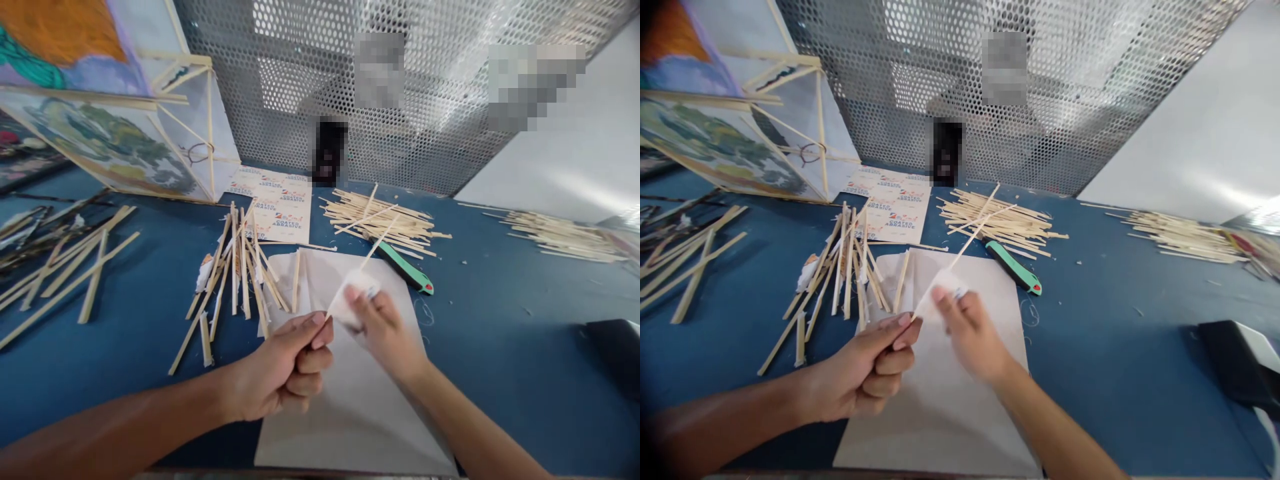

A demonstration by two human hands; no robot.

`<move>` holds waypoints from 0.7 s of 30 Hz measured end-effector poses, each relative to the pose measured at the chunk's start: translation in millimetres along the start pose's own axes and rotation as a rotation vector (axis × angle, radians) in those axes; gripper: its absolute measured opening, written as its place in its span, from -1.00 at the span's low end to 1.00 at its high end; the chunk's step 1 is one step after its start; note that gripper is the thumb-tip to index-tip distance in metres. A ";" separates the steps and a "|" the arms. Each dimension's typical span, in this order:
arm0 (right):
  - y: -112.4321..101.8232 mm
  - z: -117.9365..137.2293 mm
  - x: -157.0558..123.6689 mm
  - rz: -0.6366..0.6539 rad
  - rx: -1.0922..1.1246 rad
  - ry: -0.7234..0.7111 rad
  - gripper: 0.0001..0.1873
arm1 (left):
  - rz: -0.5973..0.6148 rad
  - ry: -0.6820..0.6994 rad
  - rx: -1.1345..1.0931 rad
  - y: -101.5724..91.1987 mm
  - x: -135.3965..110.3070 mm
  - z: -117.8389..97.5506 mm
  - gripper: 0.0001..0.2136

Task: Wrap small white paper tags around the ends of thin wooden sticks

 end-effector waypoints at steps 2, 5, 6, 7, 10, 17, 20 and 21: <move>11.7 3.0 -1.2 0.135 -0.088 -0.007 -0.39 | 0.024 0.009 -0.036 2.6 -0.6 -1.3 -0.60; -19.9 18.3 14.4 -0.119 0.051 -0.105 -0.41 | 0.058 0.006 -0.077 6.1 -1.0 0.6 -0.63; -38.1 22.3 18.5 -0.265 0.152 -0.143 -0.41 | 0.066 -0.005 -0.080 6.9 -1.2 2.9 -0.64; -53.3 24.9 20.7 -0.379 0.250 -0.178 -0.41 | 0.072 -0.018 -0.077 7.5 -1.5 5.5 -0.64; -60.1 28.8 20.5 -0.353 0.341 -0.217 -0.45 | 0.081 -0.030 -0.044 8.3 -3.6 10.6 -0.64; -28.2 21.4 1.1 -0.042 0.155 -0.164 -0.39 | 0.057 0.001 -0.011 1.5 -7.5 2.3 -0.63; -55.3 15.2 9.8 -0.145 0.041 -0.150 -0.41 | -0.032 0.059 -0.013 -7.0 -6.1 -6.2 -0.63; -66.9 14.7 12.3 -0.205 0.017 -0.167 -0.43 | -0.052 0.073 0.003 -8.7 -5.6 -7.8 -0.62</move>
Point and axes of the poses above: each hand's wrist, its own x-axis towards the middle knuckle, its own y-axis out of the palm, z = x × y, the point moved 8 cm from there along x, towards the middle knuckle, and after that the axes turned 5 degrees about -y, right-handed, at the moved point
